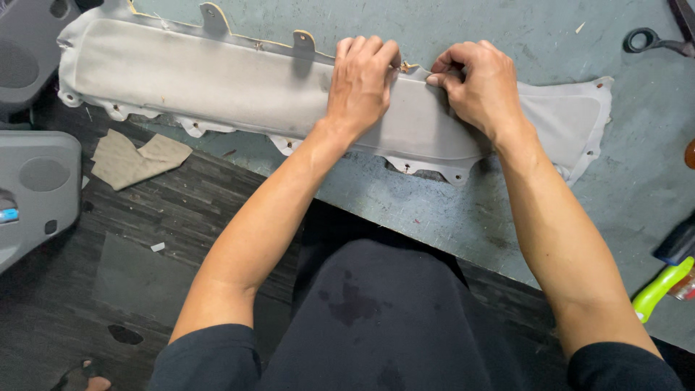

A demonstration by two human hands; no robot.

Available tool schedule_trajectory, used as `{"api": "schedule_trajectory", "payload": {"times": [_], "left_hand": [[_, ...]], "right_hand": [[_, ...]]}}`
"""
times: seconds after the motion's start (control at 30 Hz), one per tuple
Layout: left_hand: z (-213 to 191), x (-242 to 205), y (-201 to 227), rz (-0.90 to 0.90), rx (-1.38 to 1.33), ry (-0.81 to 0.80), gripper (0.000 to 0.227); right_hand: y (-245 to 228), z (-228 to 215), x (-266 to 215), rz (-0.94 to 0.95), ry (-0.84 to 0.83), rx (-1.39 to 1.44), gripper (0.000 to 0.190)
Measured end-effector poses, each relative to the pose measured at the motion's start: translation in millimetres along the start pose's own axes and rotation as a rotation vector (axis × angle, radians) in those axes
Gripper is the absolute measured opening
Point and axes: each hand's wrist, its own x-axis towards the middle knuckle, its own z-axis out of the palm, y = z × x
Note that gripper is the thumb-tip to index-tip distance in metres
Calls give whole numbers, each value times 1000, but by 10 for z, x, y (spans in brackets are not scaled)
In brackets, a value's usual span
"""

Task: The person pours liquid onto a beige plastic car part, then places a wooden piece on top and secures it with a purple clip. They then flip the beige part over and press a gray plastic cover onto it, smoothing the edges to ensure it adheres.

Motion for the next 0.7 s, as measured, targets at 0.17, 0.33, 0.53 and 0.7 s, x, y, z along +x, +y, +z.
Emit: {"api": "schedule_trajectory", "payload": {"times": [0.17, 0.33, 0.53, 0.7], "left_hand": [[26, -213, 266, 99, 167, 12, 22], [35, -364, 388, 111, 123, -65, 35], [31, -444, 378, 129, 226, -122, 57], [-55, -462, 398, 130, 185, -241, 104]], "right_hand": [[-3, -36, -33, -28, -5, 42, 10], [-18, -156, -27, 211, -112, 230, 19], [-127, -395, -450, -177, 118, 39, 29], [-333, -288, -948, -207, 35, -33, 51]]}}
